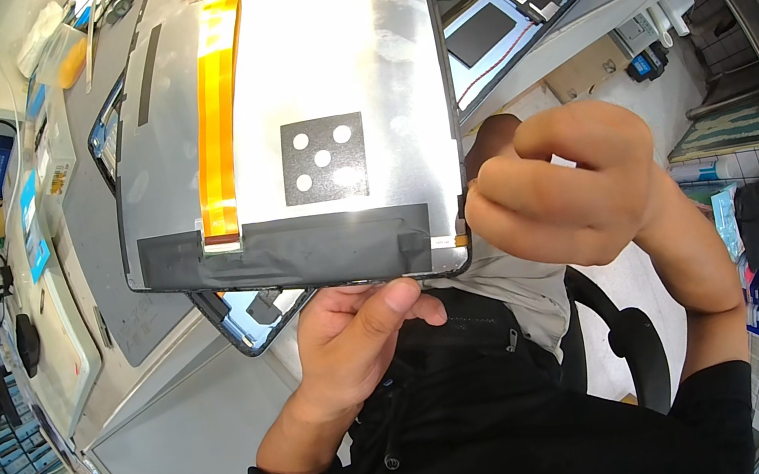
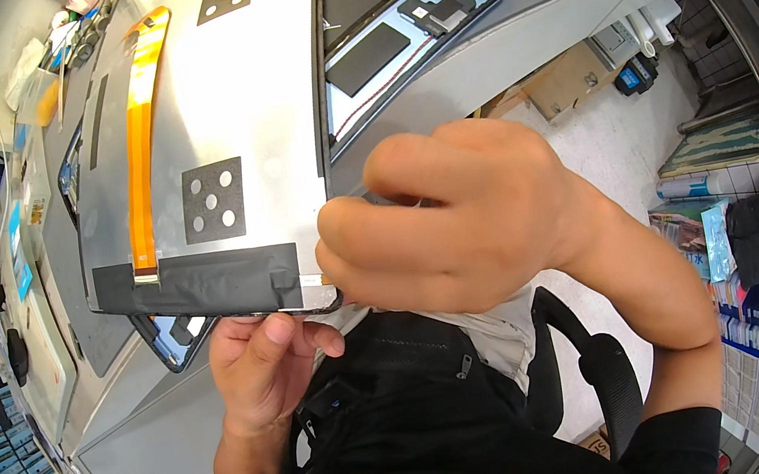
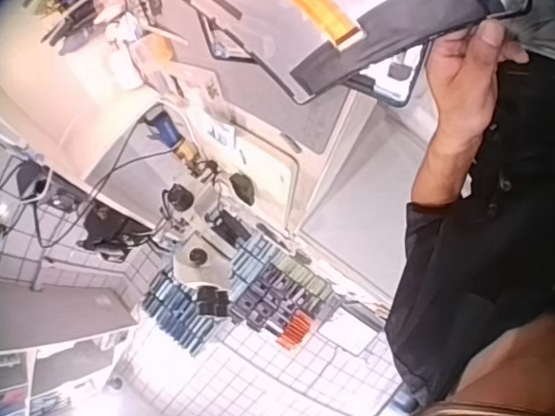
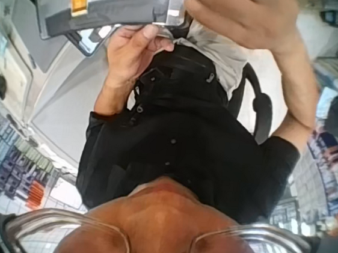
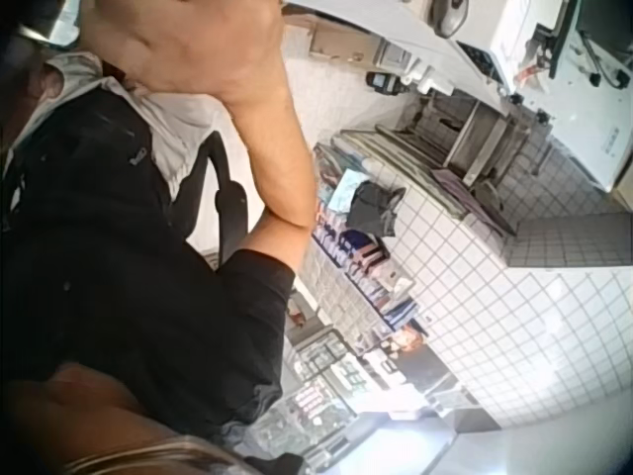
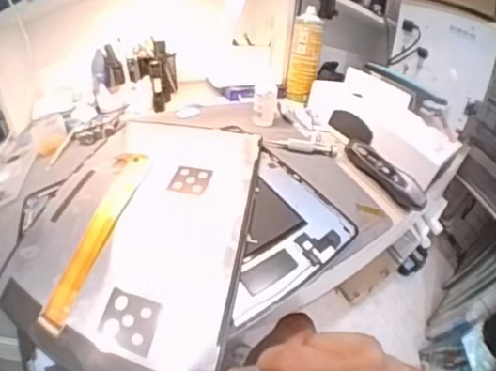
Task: The person uses a screwdriver to remove screws from the back of a disassembled electronic device. They then use tweezers to carefully lift and remove a small component from the device's edge.
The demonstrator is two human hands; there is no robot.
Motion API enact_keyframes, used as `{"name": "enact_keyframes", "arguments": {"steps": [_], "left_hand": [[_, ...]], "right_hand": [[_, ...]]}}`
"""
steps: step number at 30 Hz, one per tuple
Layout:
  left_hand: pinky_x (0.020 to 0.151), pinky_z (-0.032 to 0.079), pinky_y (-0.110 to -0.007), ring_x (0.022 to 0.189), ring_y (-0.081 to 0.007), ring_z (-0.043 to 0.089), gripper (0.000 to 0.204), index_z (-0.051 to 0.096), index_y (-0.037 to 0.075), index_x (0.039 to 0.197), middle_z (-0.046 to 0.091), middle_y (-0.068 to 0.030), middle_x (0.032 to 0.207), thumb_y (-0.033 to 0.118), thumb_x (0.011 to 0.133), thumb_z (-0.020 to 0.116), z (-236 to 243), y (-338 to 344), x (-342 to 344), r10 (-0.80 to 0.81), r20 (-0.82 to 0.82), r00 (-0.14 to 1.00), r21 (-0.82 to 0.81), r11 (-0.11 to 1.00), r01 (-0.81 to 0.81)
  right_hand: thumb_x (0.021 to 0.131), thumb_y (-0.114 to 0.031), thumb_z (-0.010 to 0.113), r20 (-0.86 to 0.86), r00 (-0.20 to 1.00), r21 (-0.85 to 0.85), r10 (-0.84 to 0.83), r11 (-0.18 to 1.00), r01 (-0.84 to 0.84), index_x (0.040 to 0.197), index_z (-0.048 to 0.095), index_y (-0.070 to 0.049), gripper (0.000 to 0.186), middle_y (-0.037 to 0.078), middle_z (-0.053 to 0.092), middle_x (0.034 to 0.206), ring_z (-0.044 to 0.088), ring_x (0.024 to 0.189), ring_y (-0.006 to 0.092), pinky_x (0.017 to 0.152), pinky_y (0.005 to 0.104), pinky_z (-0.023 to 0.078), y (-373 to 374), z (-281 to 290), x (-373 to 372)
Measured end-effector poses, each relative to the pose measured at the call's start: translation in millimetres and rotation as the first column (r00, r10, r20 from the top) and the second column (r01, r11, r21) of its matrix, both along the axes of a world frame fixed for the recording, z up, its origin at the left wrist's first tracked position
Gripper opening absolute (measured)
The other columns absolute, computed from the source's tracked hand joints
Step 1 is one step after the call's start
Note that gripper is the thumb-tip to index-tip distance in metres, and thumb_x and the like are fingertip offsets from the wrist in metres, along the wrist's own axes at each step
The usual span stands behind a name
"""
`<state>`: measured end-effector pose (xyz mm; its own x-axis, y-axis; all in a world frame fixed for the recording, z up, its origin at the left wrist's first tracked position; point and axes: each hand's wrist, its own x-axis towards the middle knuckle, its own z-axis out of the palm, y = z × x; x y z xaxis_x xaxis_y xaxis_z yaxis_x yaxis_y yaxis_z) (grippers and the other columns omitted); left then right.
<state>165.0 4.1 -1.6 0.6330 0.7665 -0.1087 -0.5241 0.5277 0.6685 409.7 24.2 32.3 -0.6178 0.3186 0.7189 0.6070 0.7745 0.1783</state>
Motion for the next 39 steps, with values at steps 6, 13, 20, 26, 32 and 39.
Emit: {"name": "enact_keyframes", "arguments": {"steps": [6, 13, 20, 26, 32, 39], "left_hand": [[0.073, 0.059, -0.035, 0.111, -0.0349, 0.062, 0.039, 0.054, -0.008, 0.127, 0.060, -0.0232, 0.125, 0.018, 0.098, 0.058, -4.9, -0.3, -4.5, -0.006, -0.158, 0.987, 0.083, 0.996, 0.019], [0.072, 0.060, -0.031, 0.113, -0.0319, 0.062, 0.052, 0.044, -0.010, 0.137, 0.043, -0.0349, 0.140, 0.019, 0.097, 0.060, 2.6, 0.0, 1.1, 0.021, -0.207, 0.978, 0.025, 1.000, -0.016], [0.083, 0.055, -0.036, 0.099, -0.0210, 0.064, 0.028, 0.060, -0.004, 0.122, 0.064, -0.0140, 0.121, 0.009, 0.098, 0.057, -0.3, 2.2, -1.5, -0.027, -0.076, 0.997, -0.034, 0.999, 0.025], [0.080, 0.055, -0.035, 0.103, -0.0248, 0.063, 0.032, 0.058, -0.005, 0.124, 0.063, -0.0164, 0.123, 0.012, 0.098, 0.057, -2.6, -0.3, -3.1, -0.007, -0.087, 0.996, 0.018, 1.000, 0.008], [0.075, 0.058, -0.035, 0.113, -0.0324, 0.061, 0.040, 0.054, -0.006, 0.129, 0.061, -0.0198, 0.126, 0.018, 0.098, 0.059, -5.9, 0.4, -3.8, -0.001, -0.147, 0.989, 0.078, 0.997, 0.013], [0.078, 0.057, -0.040, 0.109, -0.0270, 0.063, 0.035, 0.056, -0.004, 0.127, 0.062, -0.0171, 0.126, 0.015, 0.097, 0.058, -6.0, 0.0, -5.3, -0.004, -0.121, 0.993, 0.077, 0.997, 0.013]], "right_hand": [[0.061, -0.015, 0.065, -0.103, 0.995, -0.078, 0.009, 0.997, -0.017, 0.088, 0.068, -0.008, 0.028, 0.002, 0.061, 0.082, 0.052, 0.061, 0.0175, 0.045, 0.0262, 0.037, -1.2, -5.5, 4.3], [0.067, -0.015, 0.069, -0.131, 0.990, -0.204, -0.056, 0.978, 0.029, 0.079, 0.065, -0.007, 0.015, 0.003, 0.058, 0.078, 0.050, 0.055, 0.0191, 0.044, 0.0289, 0.037, -7.9, -9.3, 12.1], [0.067, -0.016, 0.072, -0.114, 0.990, -0.267, -0.085, 0.962, 0.051, 0.078, 0.066, -0.007, 0.015, 0.003, 0.060, 0.075, 0.049, 0.050, 0.0147, 0.041, 0.0251, 0.034, -20.0, -7.1, 11.9], [0.062, -0.017, 0.070, -0.198, 0.978, -0.133, -0.070, 0.990, 0.044, 0.083, 0.069, -0.005, 0.025, 0.003, 0.063, 0.078, 0.049, 0.051, 0.0118, 0.041, 0.0224, 0.033, -13.8, -10.9, 3.7], [0.059, -0.018, 0.066, -0.158, 0.983, -0.064, -0.094, 0.994, 0.084, 0.085, 0.068, -0.006, 0.029, 0.001, 0.062, 0.079, 0.047, 0.052, 0.0106, 0.041, 0.0218, 0.032, -11.1, -7.7, -2.7], [0.056, -0.010, 0.068, -0.059, 0.998, 0.015, -0.004, 1.000, 0.005, 0.082, 0.068, -0.007, 0.026, 0.001, 0.062, 0.080, 0.050, 0.057, 0.0137, 0.044, 0.0225, 0.034, -5.1, -2.8, -3.9]]}}
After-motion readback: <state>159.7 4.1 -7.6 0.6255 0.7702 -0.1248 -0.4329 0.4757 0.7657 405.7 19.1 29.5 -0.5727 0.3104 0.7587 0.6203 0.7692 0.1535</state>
